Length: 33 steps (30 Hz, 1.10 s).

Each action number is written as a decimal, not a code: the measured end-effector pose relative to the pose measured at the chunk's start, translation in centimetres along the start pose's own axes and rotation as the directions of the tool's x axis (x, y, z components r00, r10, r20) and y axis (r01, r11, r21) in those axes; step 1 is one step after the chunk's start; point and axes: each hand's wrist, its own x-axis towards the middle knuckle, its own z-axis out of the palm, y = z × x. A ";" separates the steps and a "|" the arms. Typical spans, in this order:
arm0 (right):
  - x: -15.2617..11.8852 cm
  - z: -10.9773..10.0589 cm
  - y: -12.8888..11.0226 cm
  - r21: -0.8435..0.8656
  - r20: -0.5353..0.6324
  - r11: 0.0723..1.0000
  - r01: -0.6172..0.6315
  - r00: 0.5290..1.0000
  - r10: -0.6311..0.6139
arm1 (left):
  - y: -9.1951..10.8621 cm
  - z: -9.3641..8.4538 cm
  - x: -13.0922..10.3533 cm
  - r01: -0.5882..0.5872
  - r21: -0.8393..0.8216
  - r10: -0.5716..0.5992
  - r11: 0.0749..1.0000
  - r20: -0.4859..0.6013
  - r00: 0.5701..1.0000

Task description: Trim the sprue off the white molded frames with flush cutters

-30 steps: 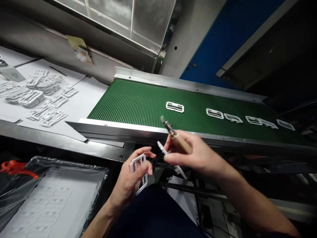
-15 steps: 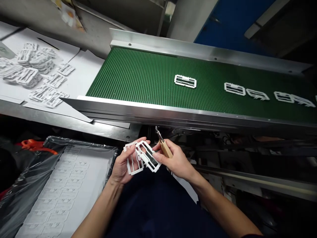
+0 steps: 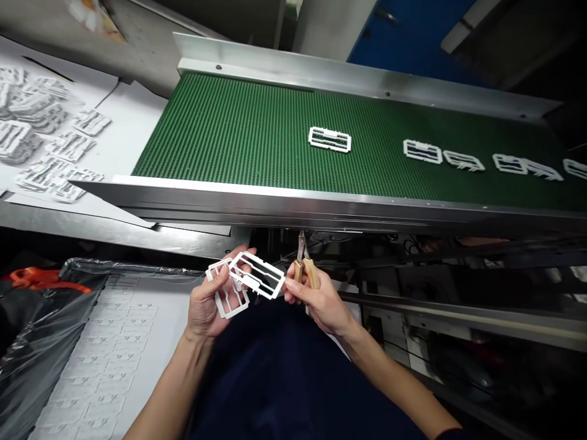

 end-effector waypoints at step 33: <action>3.1 -0.9 -0.5 -0.222 0.112 0.972 0.076 0.992 -0.052 | -0.1 2.3 -0.3 0.081 0.581 0.045 0.810 -0.200 0.979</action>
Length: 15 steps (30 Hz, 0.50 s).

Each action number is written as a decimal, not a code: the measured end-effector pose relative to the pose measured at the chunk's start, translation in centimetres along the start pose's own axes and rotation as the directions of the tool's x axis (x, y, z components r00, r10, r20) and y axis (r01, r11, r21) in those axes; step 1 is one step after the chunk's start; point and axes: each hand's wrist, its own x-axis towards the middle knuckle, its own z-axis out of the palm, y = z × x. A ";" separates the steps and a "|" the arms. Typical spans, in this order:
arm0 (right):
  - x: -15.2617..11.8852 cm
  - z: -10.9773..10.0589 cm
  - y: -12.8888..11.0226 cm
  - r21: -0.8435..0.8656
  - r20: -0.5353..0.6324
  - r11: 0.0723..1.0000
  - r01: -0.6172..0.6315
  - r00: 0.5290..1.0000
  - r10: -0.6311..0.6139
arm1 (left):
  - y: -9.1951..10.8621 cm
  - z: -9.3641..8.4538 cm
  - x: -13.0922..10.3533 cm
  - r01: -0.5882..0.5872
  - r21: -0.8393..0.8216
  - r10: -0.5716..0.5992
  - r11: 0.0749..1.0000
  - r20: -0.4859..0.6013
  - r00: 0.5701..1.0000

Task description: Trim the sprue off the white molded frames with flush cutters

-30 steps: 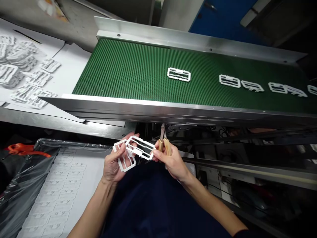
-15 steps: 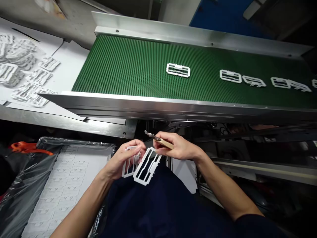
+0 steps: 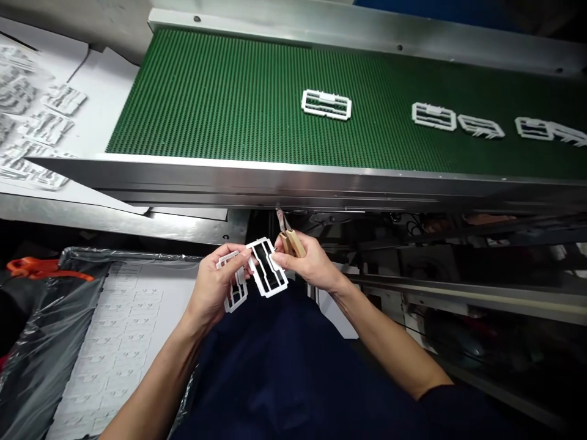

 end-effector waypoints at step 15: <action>0.2 -0.7 0.5 -0.057 0.156 0.998 0.024 0.988 -0.015 | 4.6 -1.7 3.7 -0.227 0.537 -0.090 0.813 0.501 0.861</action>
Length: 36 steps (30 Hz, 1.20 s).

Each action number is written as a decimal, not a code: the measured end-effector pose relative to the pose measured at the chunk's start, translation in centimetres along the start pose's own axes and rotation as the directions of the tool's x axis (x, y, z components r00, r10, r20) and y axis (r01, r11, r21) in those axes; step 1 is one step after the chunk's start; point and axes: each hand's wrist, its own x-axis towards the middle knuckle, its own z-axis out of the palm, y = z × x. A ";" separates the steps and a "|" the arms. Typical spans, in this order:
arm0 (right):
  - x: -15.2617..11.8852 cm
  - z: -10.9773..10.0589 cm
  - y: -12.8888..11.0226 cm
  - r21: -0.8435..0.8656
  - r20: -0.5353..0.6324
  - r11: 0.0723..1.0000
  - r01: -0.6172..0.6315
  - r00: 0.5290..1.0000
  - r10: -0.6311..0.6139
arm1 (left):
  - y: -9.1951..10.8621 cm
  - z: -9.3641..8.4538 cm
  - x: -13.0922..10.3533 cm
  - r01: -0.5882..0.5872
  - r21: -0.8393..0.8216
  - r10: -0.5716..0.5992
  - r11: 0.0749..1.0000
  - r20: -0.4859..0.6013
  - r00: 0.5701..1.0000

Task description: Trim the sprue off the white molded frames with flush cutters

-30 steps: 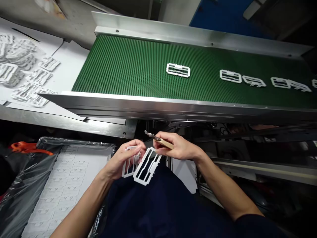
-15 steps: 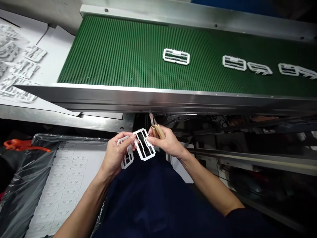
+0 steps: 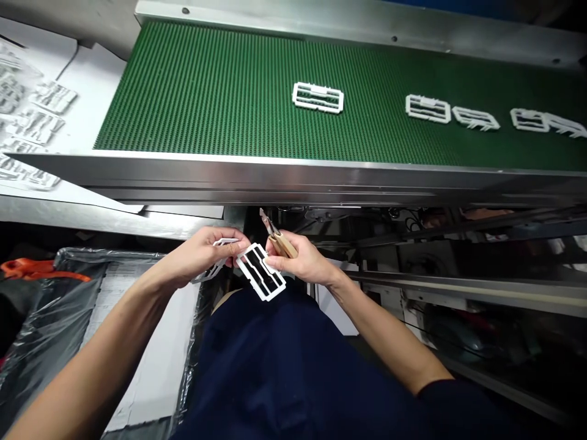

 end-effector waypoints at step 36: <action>-1.3 2.1 3.1 0.169 0.179 0.985 -0.020 0.984 -0.011 | -1.5 1.0 -2.7 -0.289 0.102 0.276 0.952 0.127 0.953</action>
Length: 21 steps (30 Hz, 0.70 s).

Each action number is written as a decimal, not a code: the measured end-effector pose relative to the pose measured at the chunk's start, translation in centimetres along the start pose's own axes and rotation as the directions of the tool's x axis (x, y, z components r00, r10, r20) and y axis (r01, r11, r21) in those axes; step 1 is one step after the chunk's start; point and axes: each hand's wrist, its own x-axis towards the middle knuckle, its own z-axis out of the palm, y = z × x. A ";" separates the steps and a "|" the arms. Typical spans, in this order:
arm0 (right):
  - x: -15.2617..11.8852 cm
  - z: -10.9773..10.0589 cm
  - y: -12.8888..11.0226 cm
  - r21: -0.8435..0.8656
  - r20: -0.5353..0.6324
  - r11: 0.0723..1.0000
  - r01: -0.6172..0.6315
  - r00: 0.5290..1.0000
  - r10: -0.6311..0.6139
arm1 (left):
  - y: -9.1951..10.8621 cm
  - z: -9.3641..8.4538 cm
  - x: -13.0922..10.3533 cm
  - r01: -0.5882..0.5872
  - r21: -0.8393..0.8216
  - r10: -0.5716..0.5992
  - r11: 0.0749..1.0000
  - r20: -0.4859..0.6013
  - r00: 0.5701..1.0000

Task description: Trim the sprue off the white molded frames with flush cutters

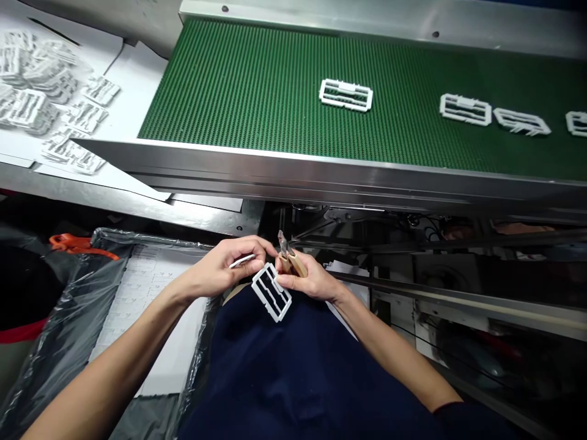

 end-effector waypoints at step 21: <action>-4.6 -0.1 -10.6 -0.977 0.016 0.210 -0.039 0.967 0.256 | 1.4 2.4 -1.6 0.144 -0.010 -0.142 0.990 0.119 0.983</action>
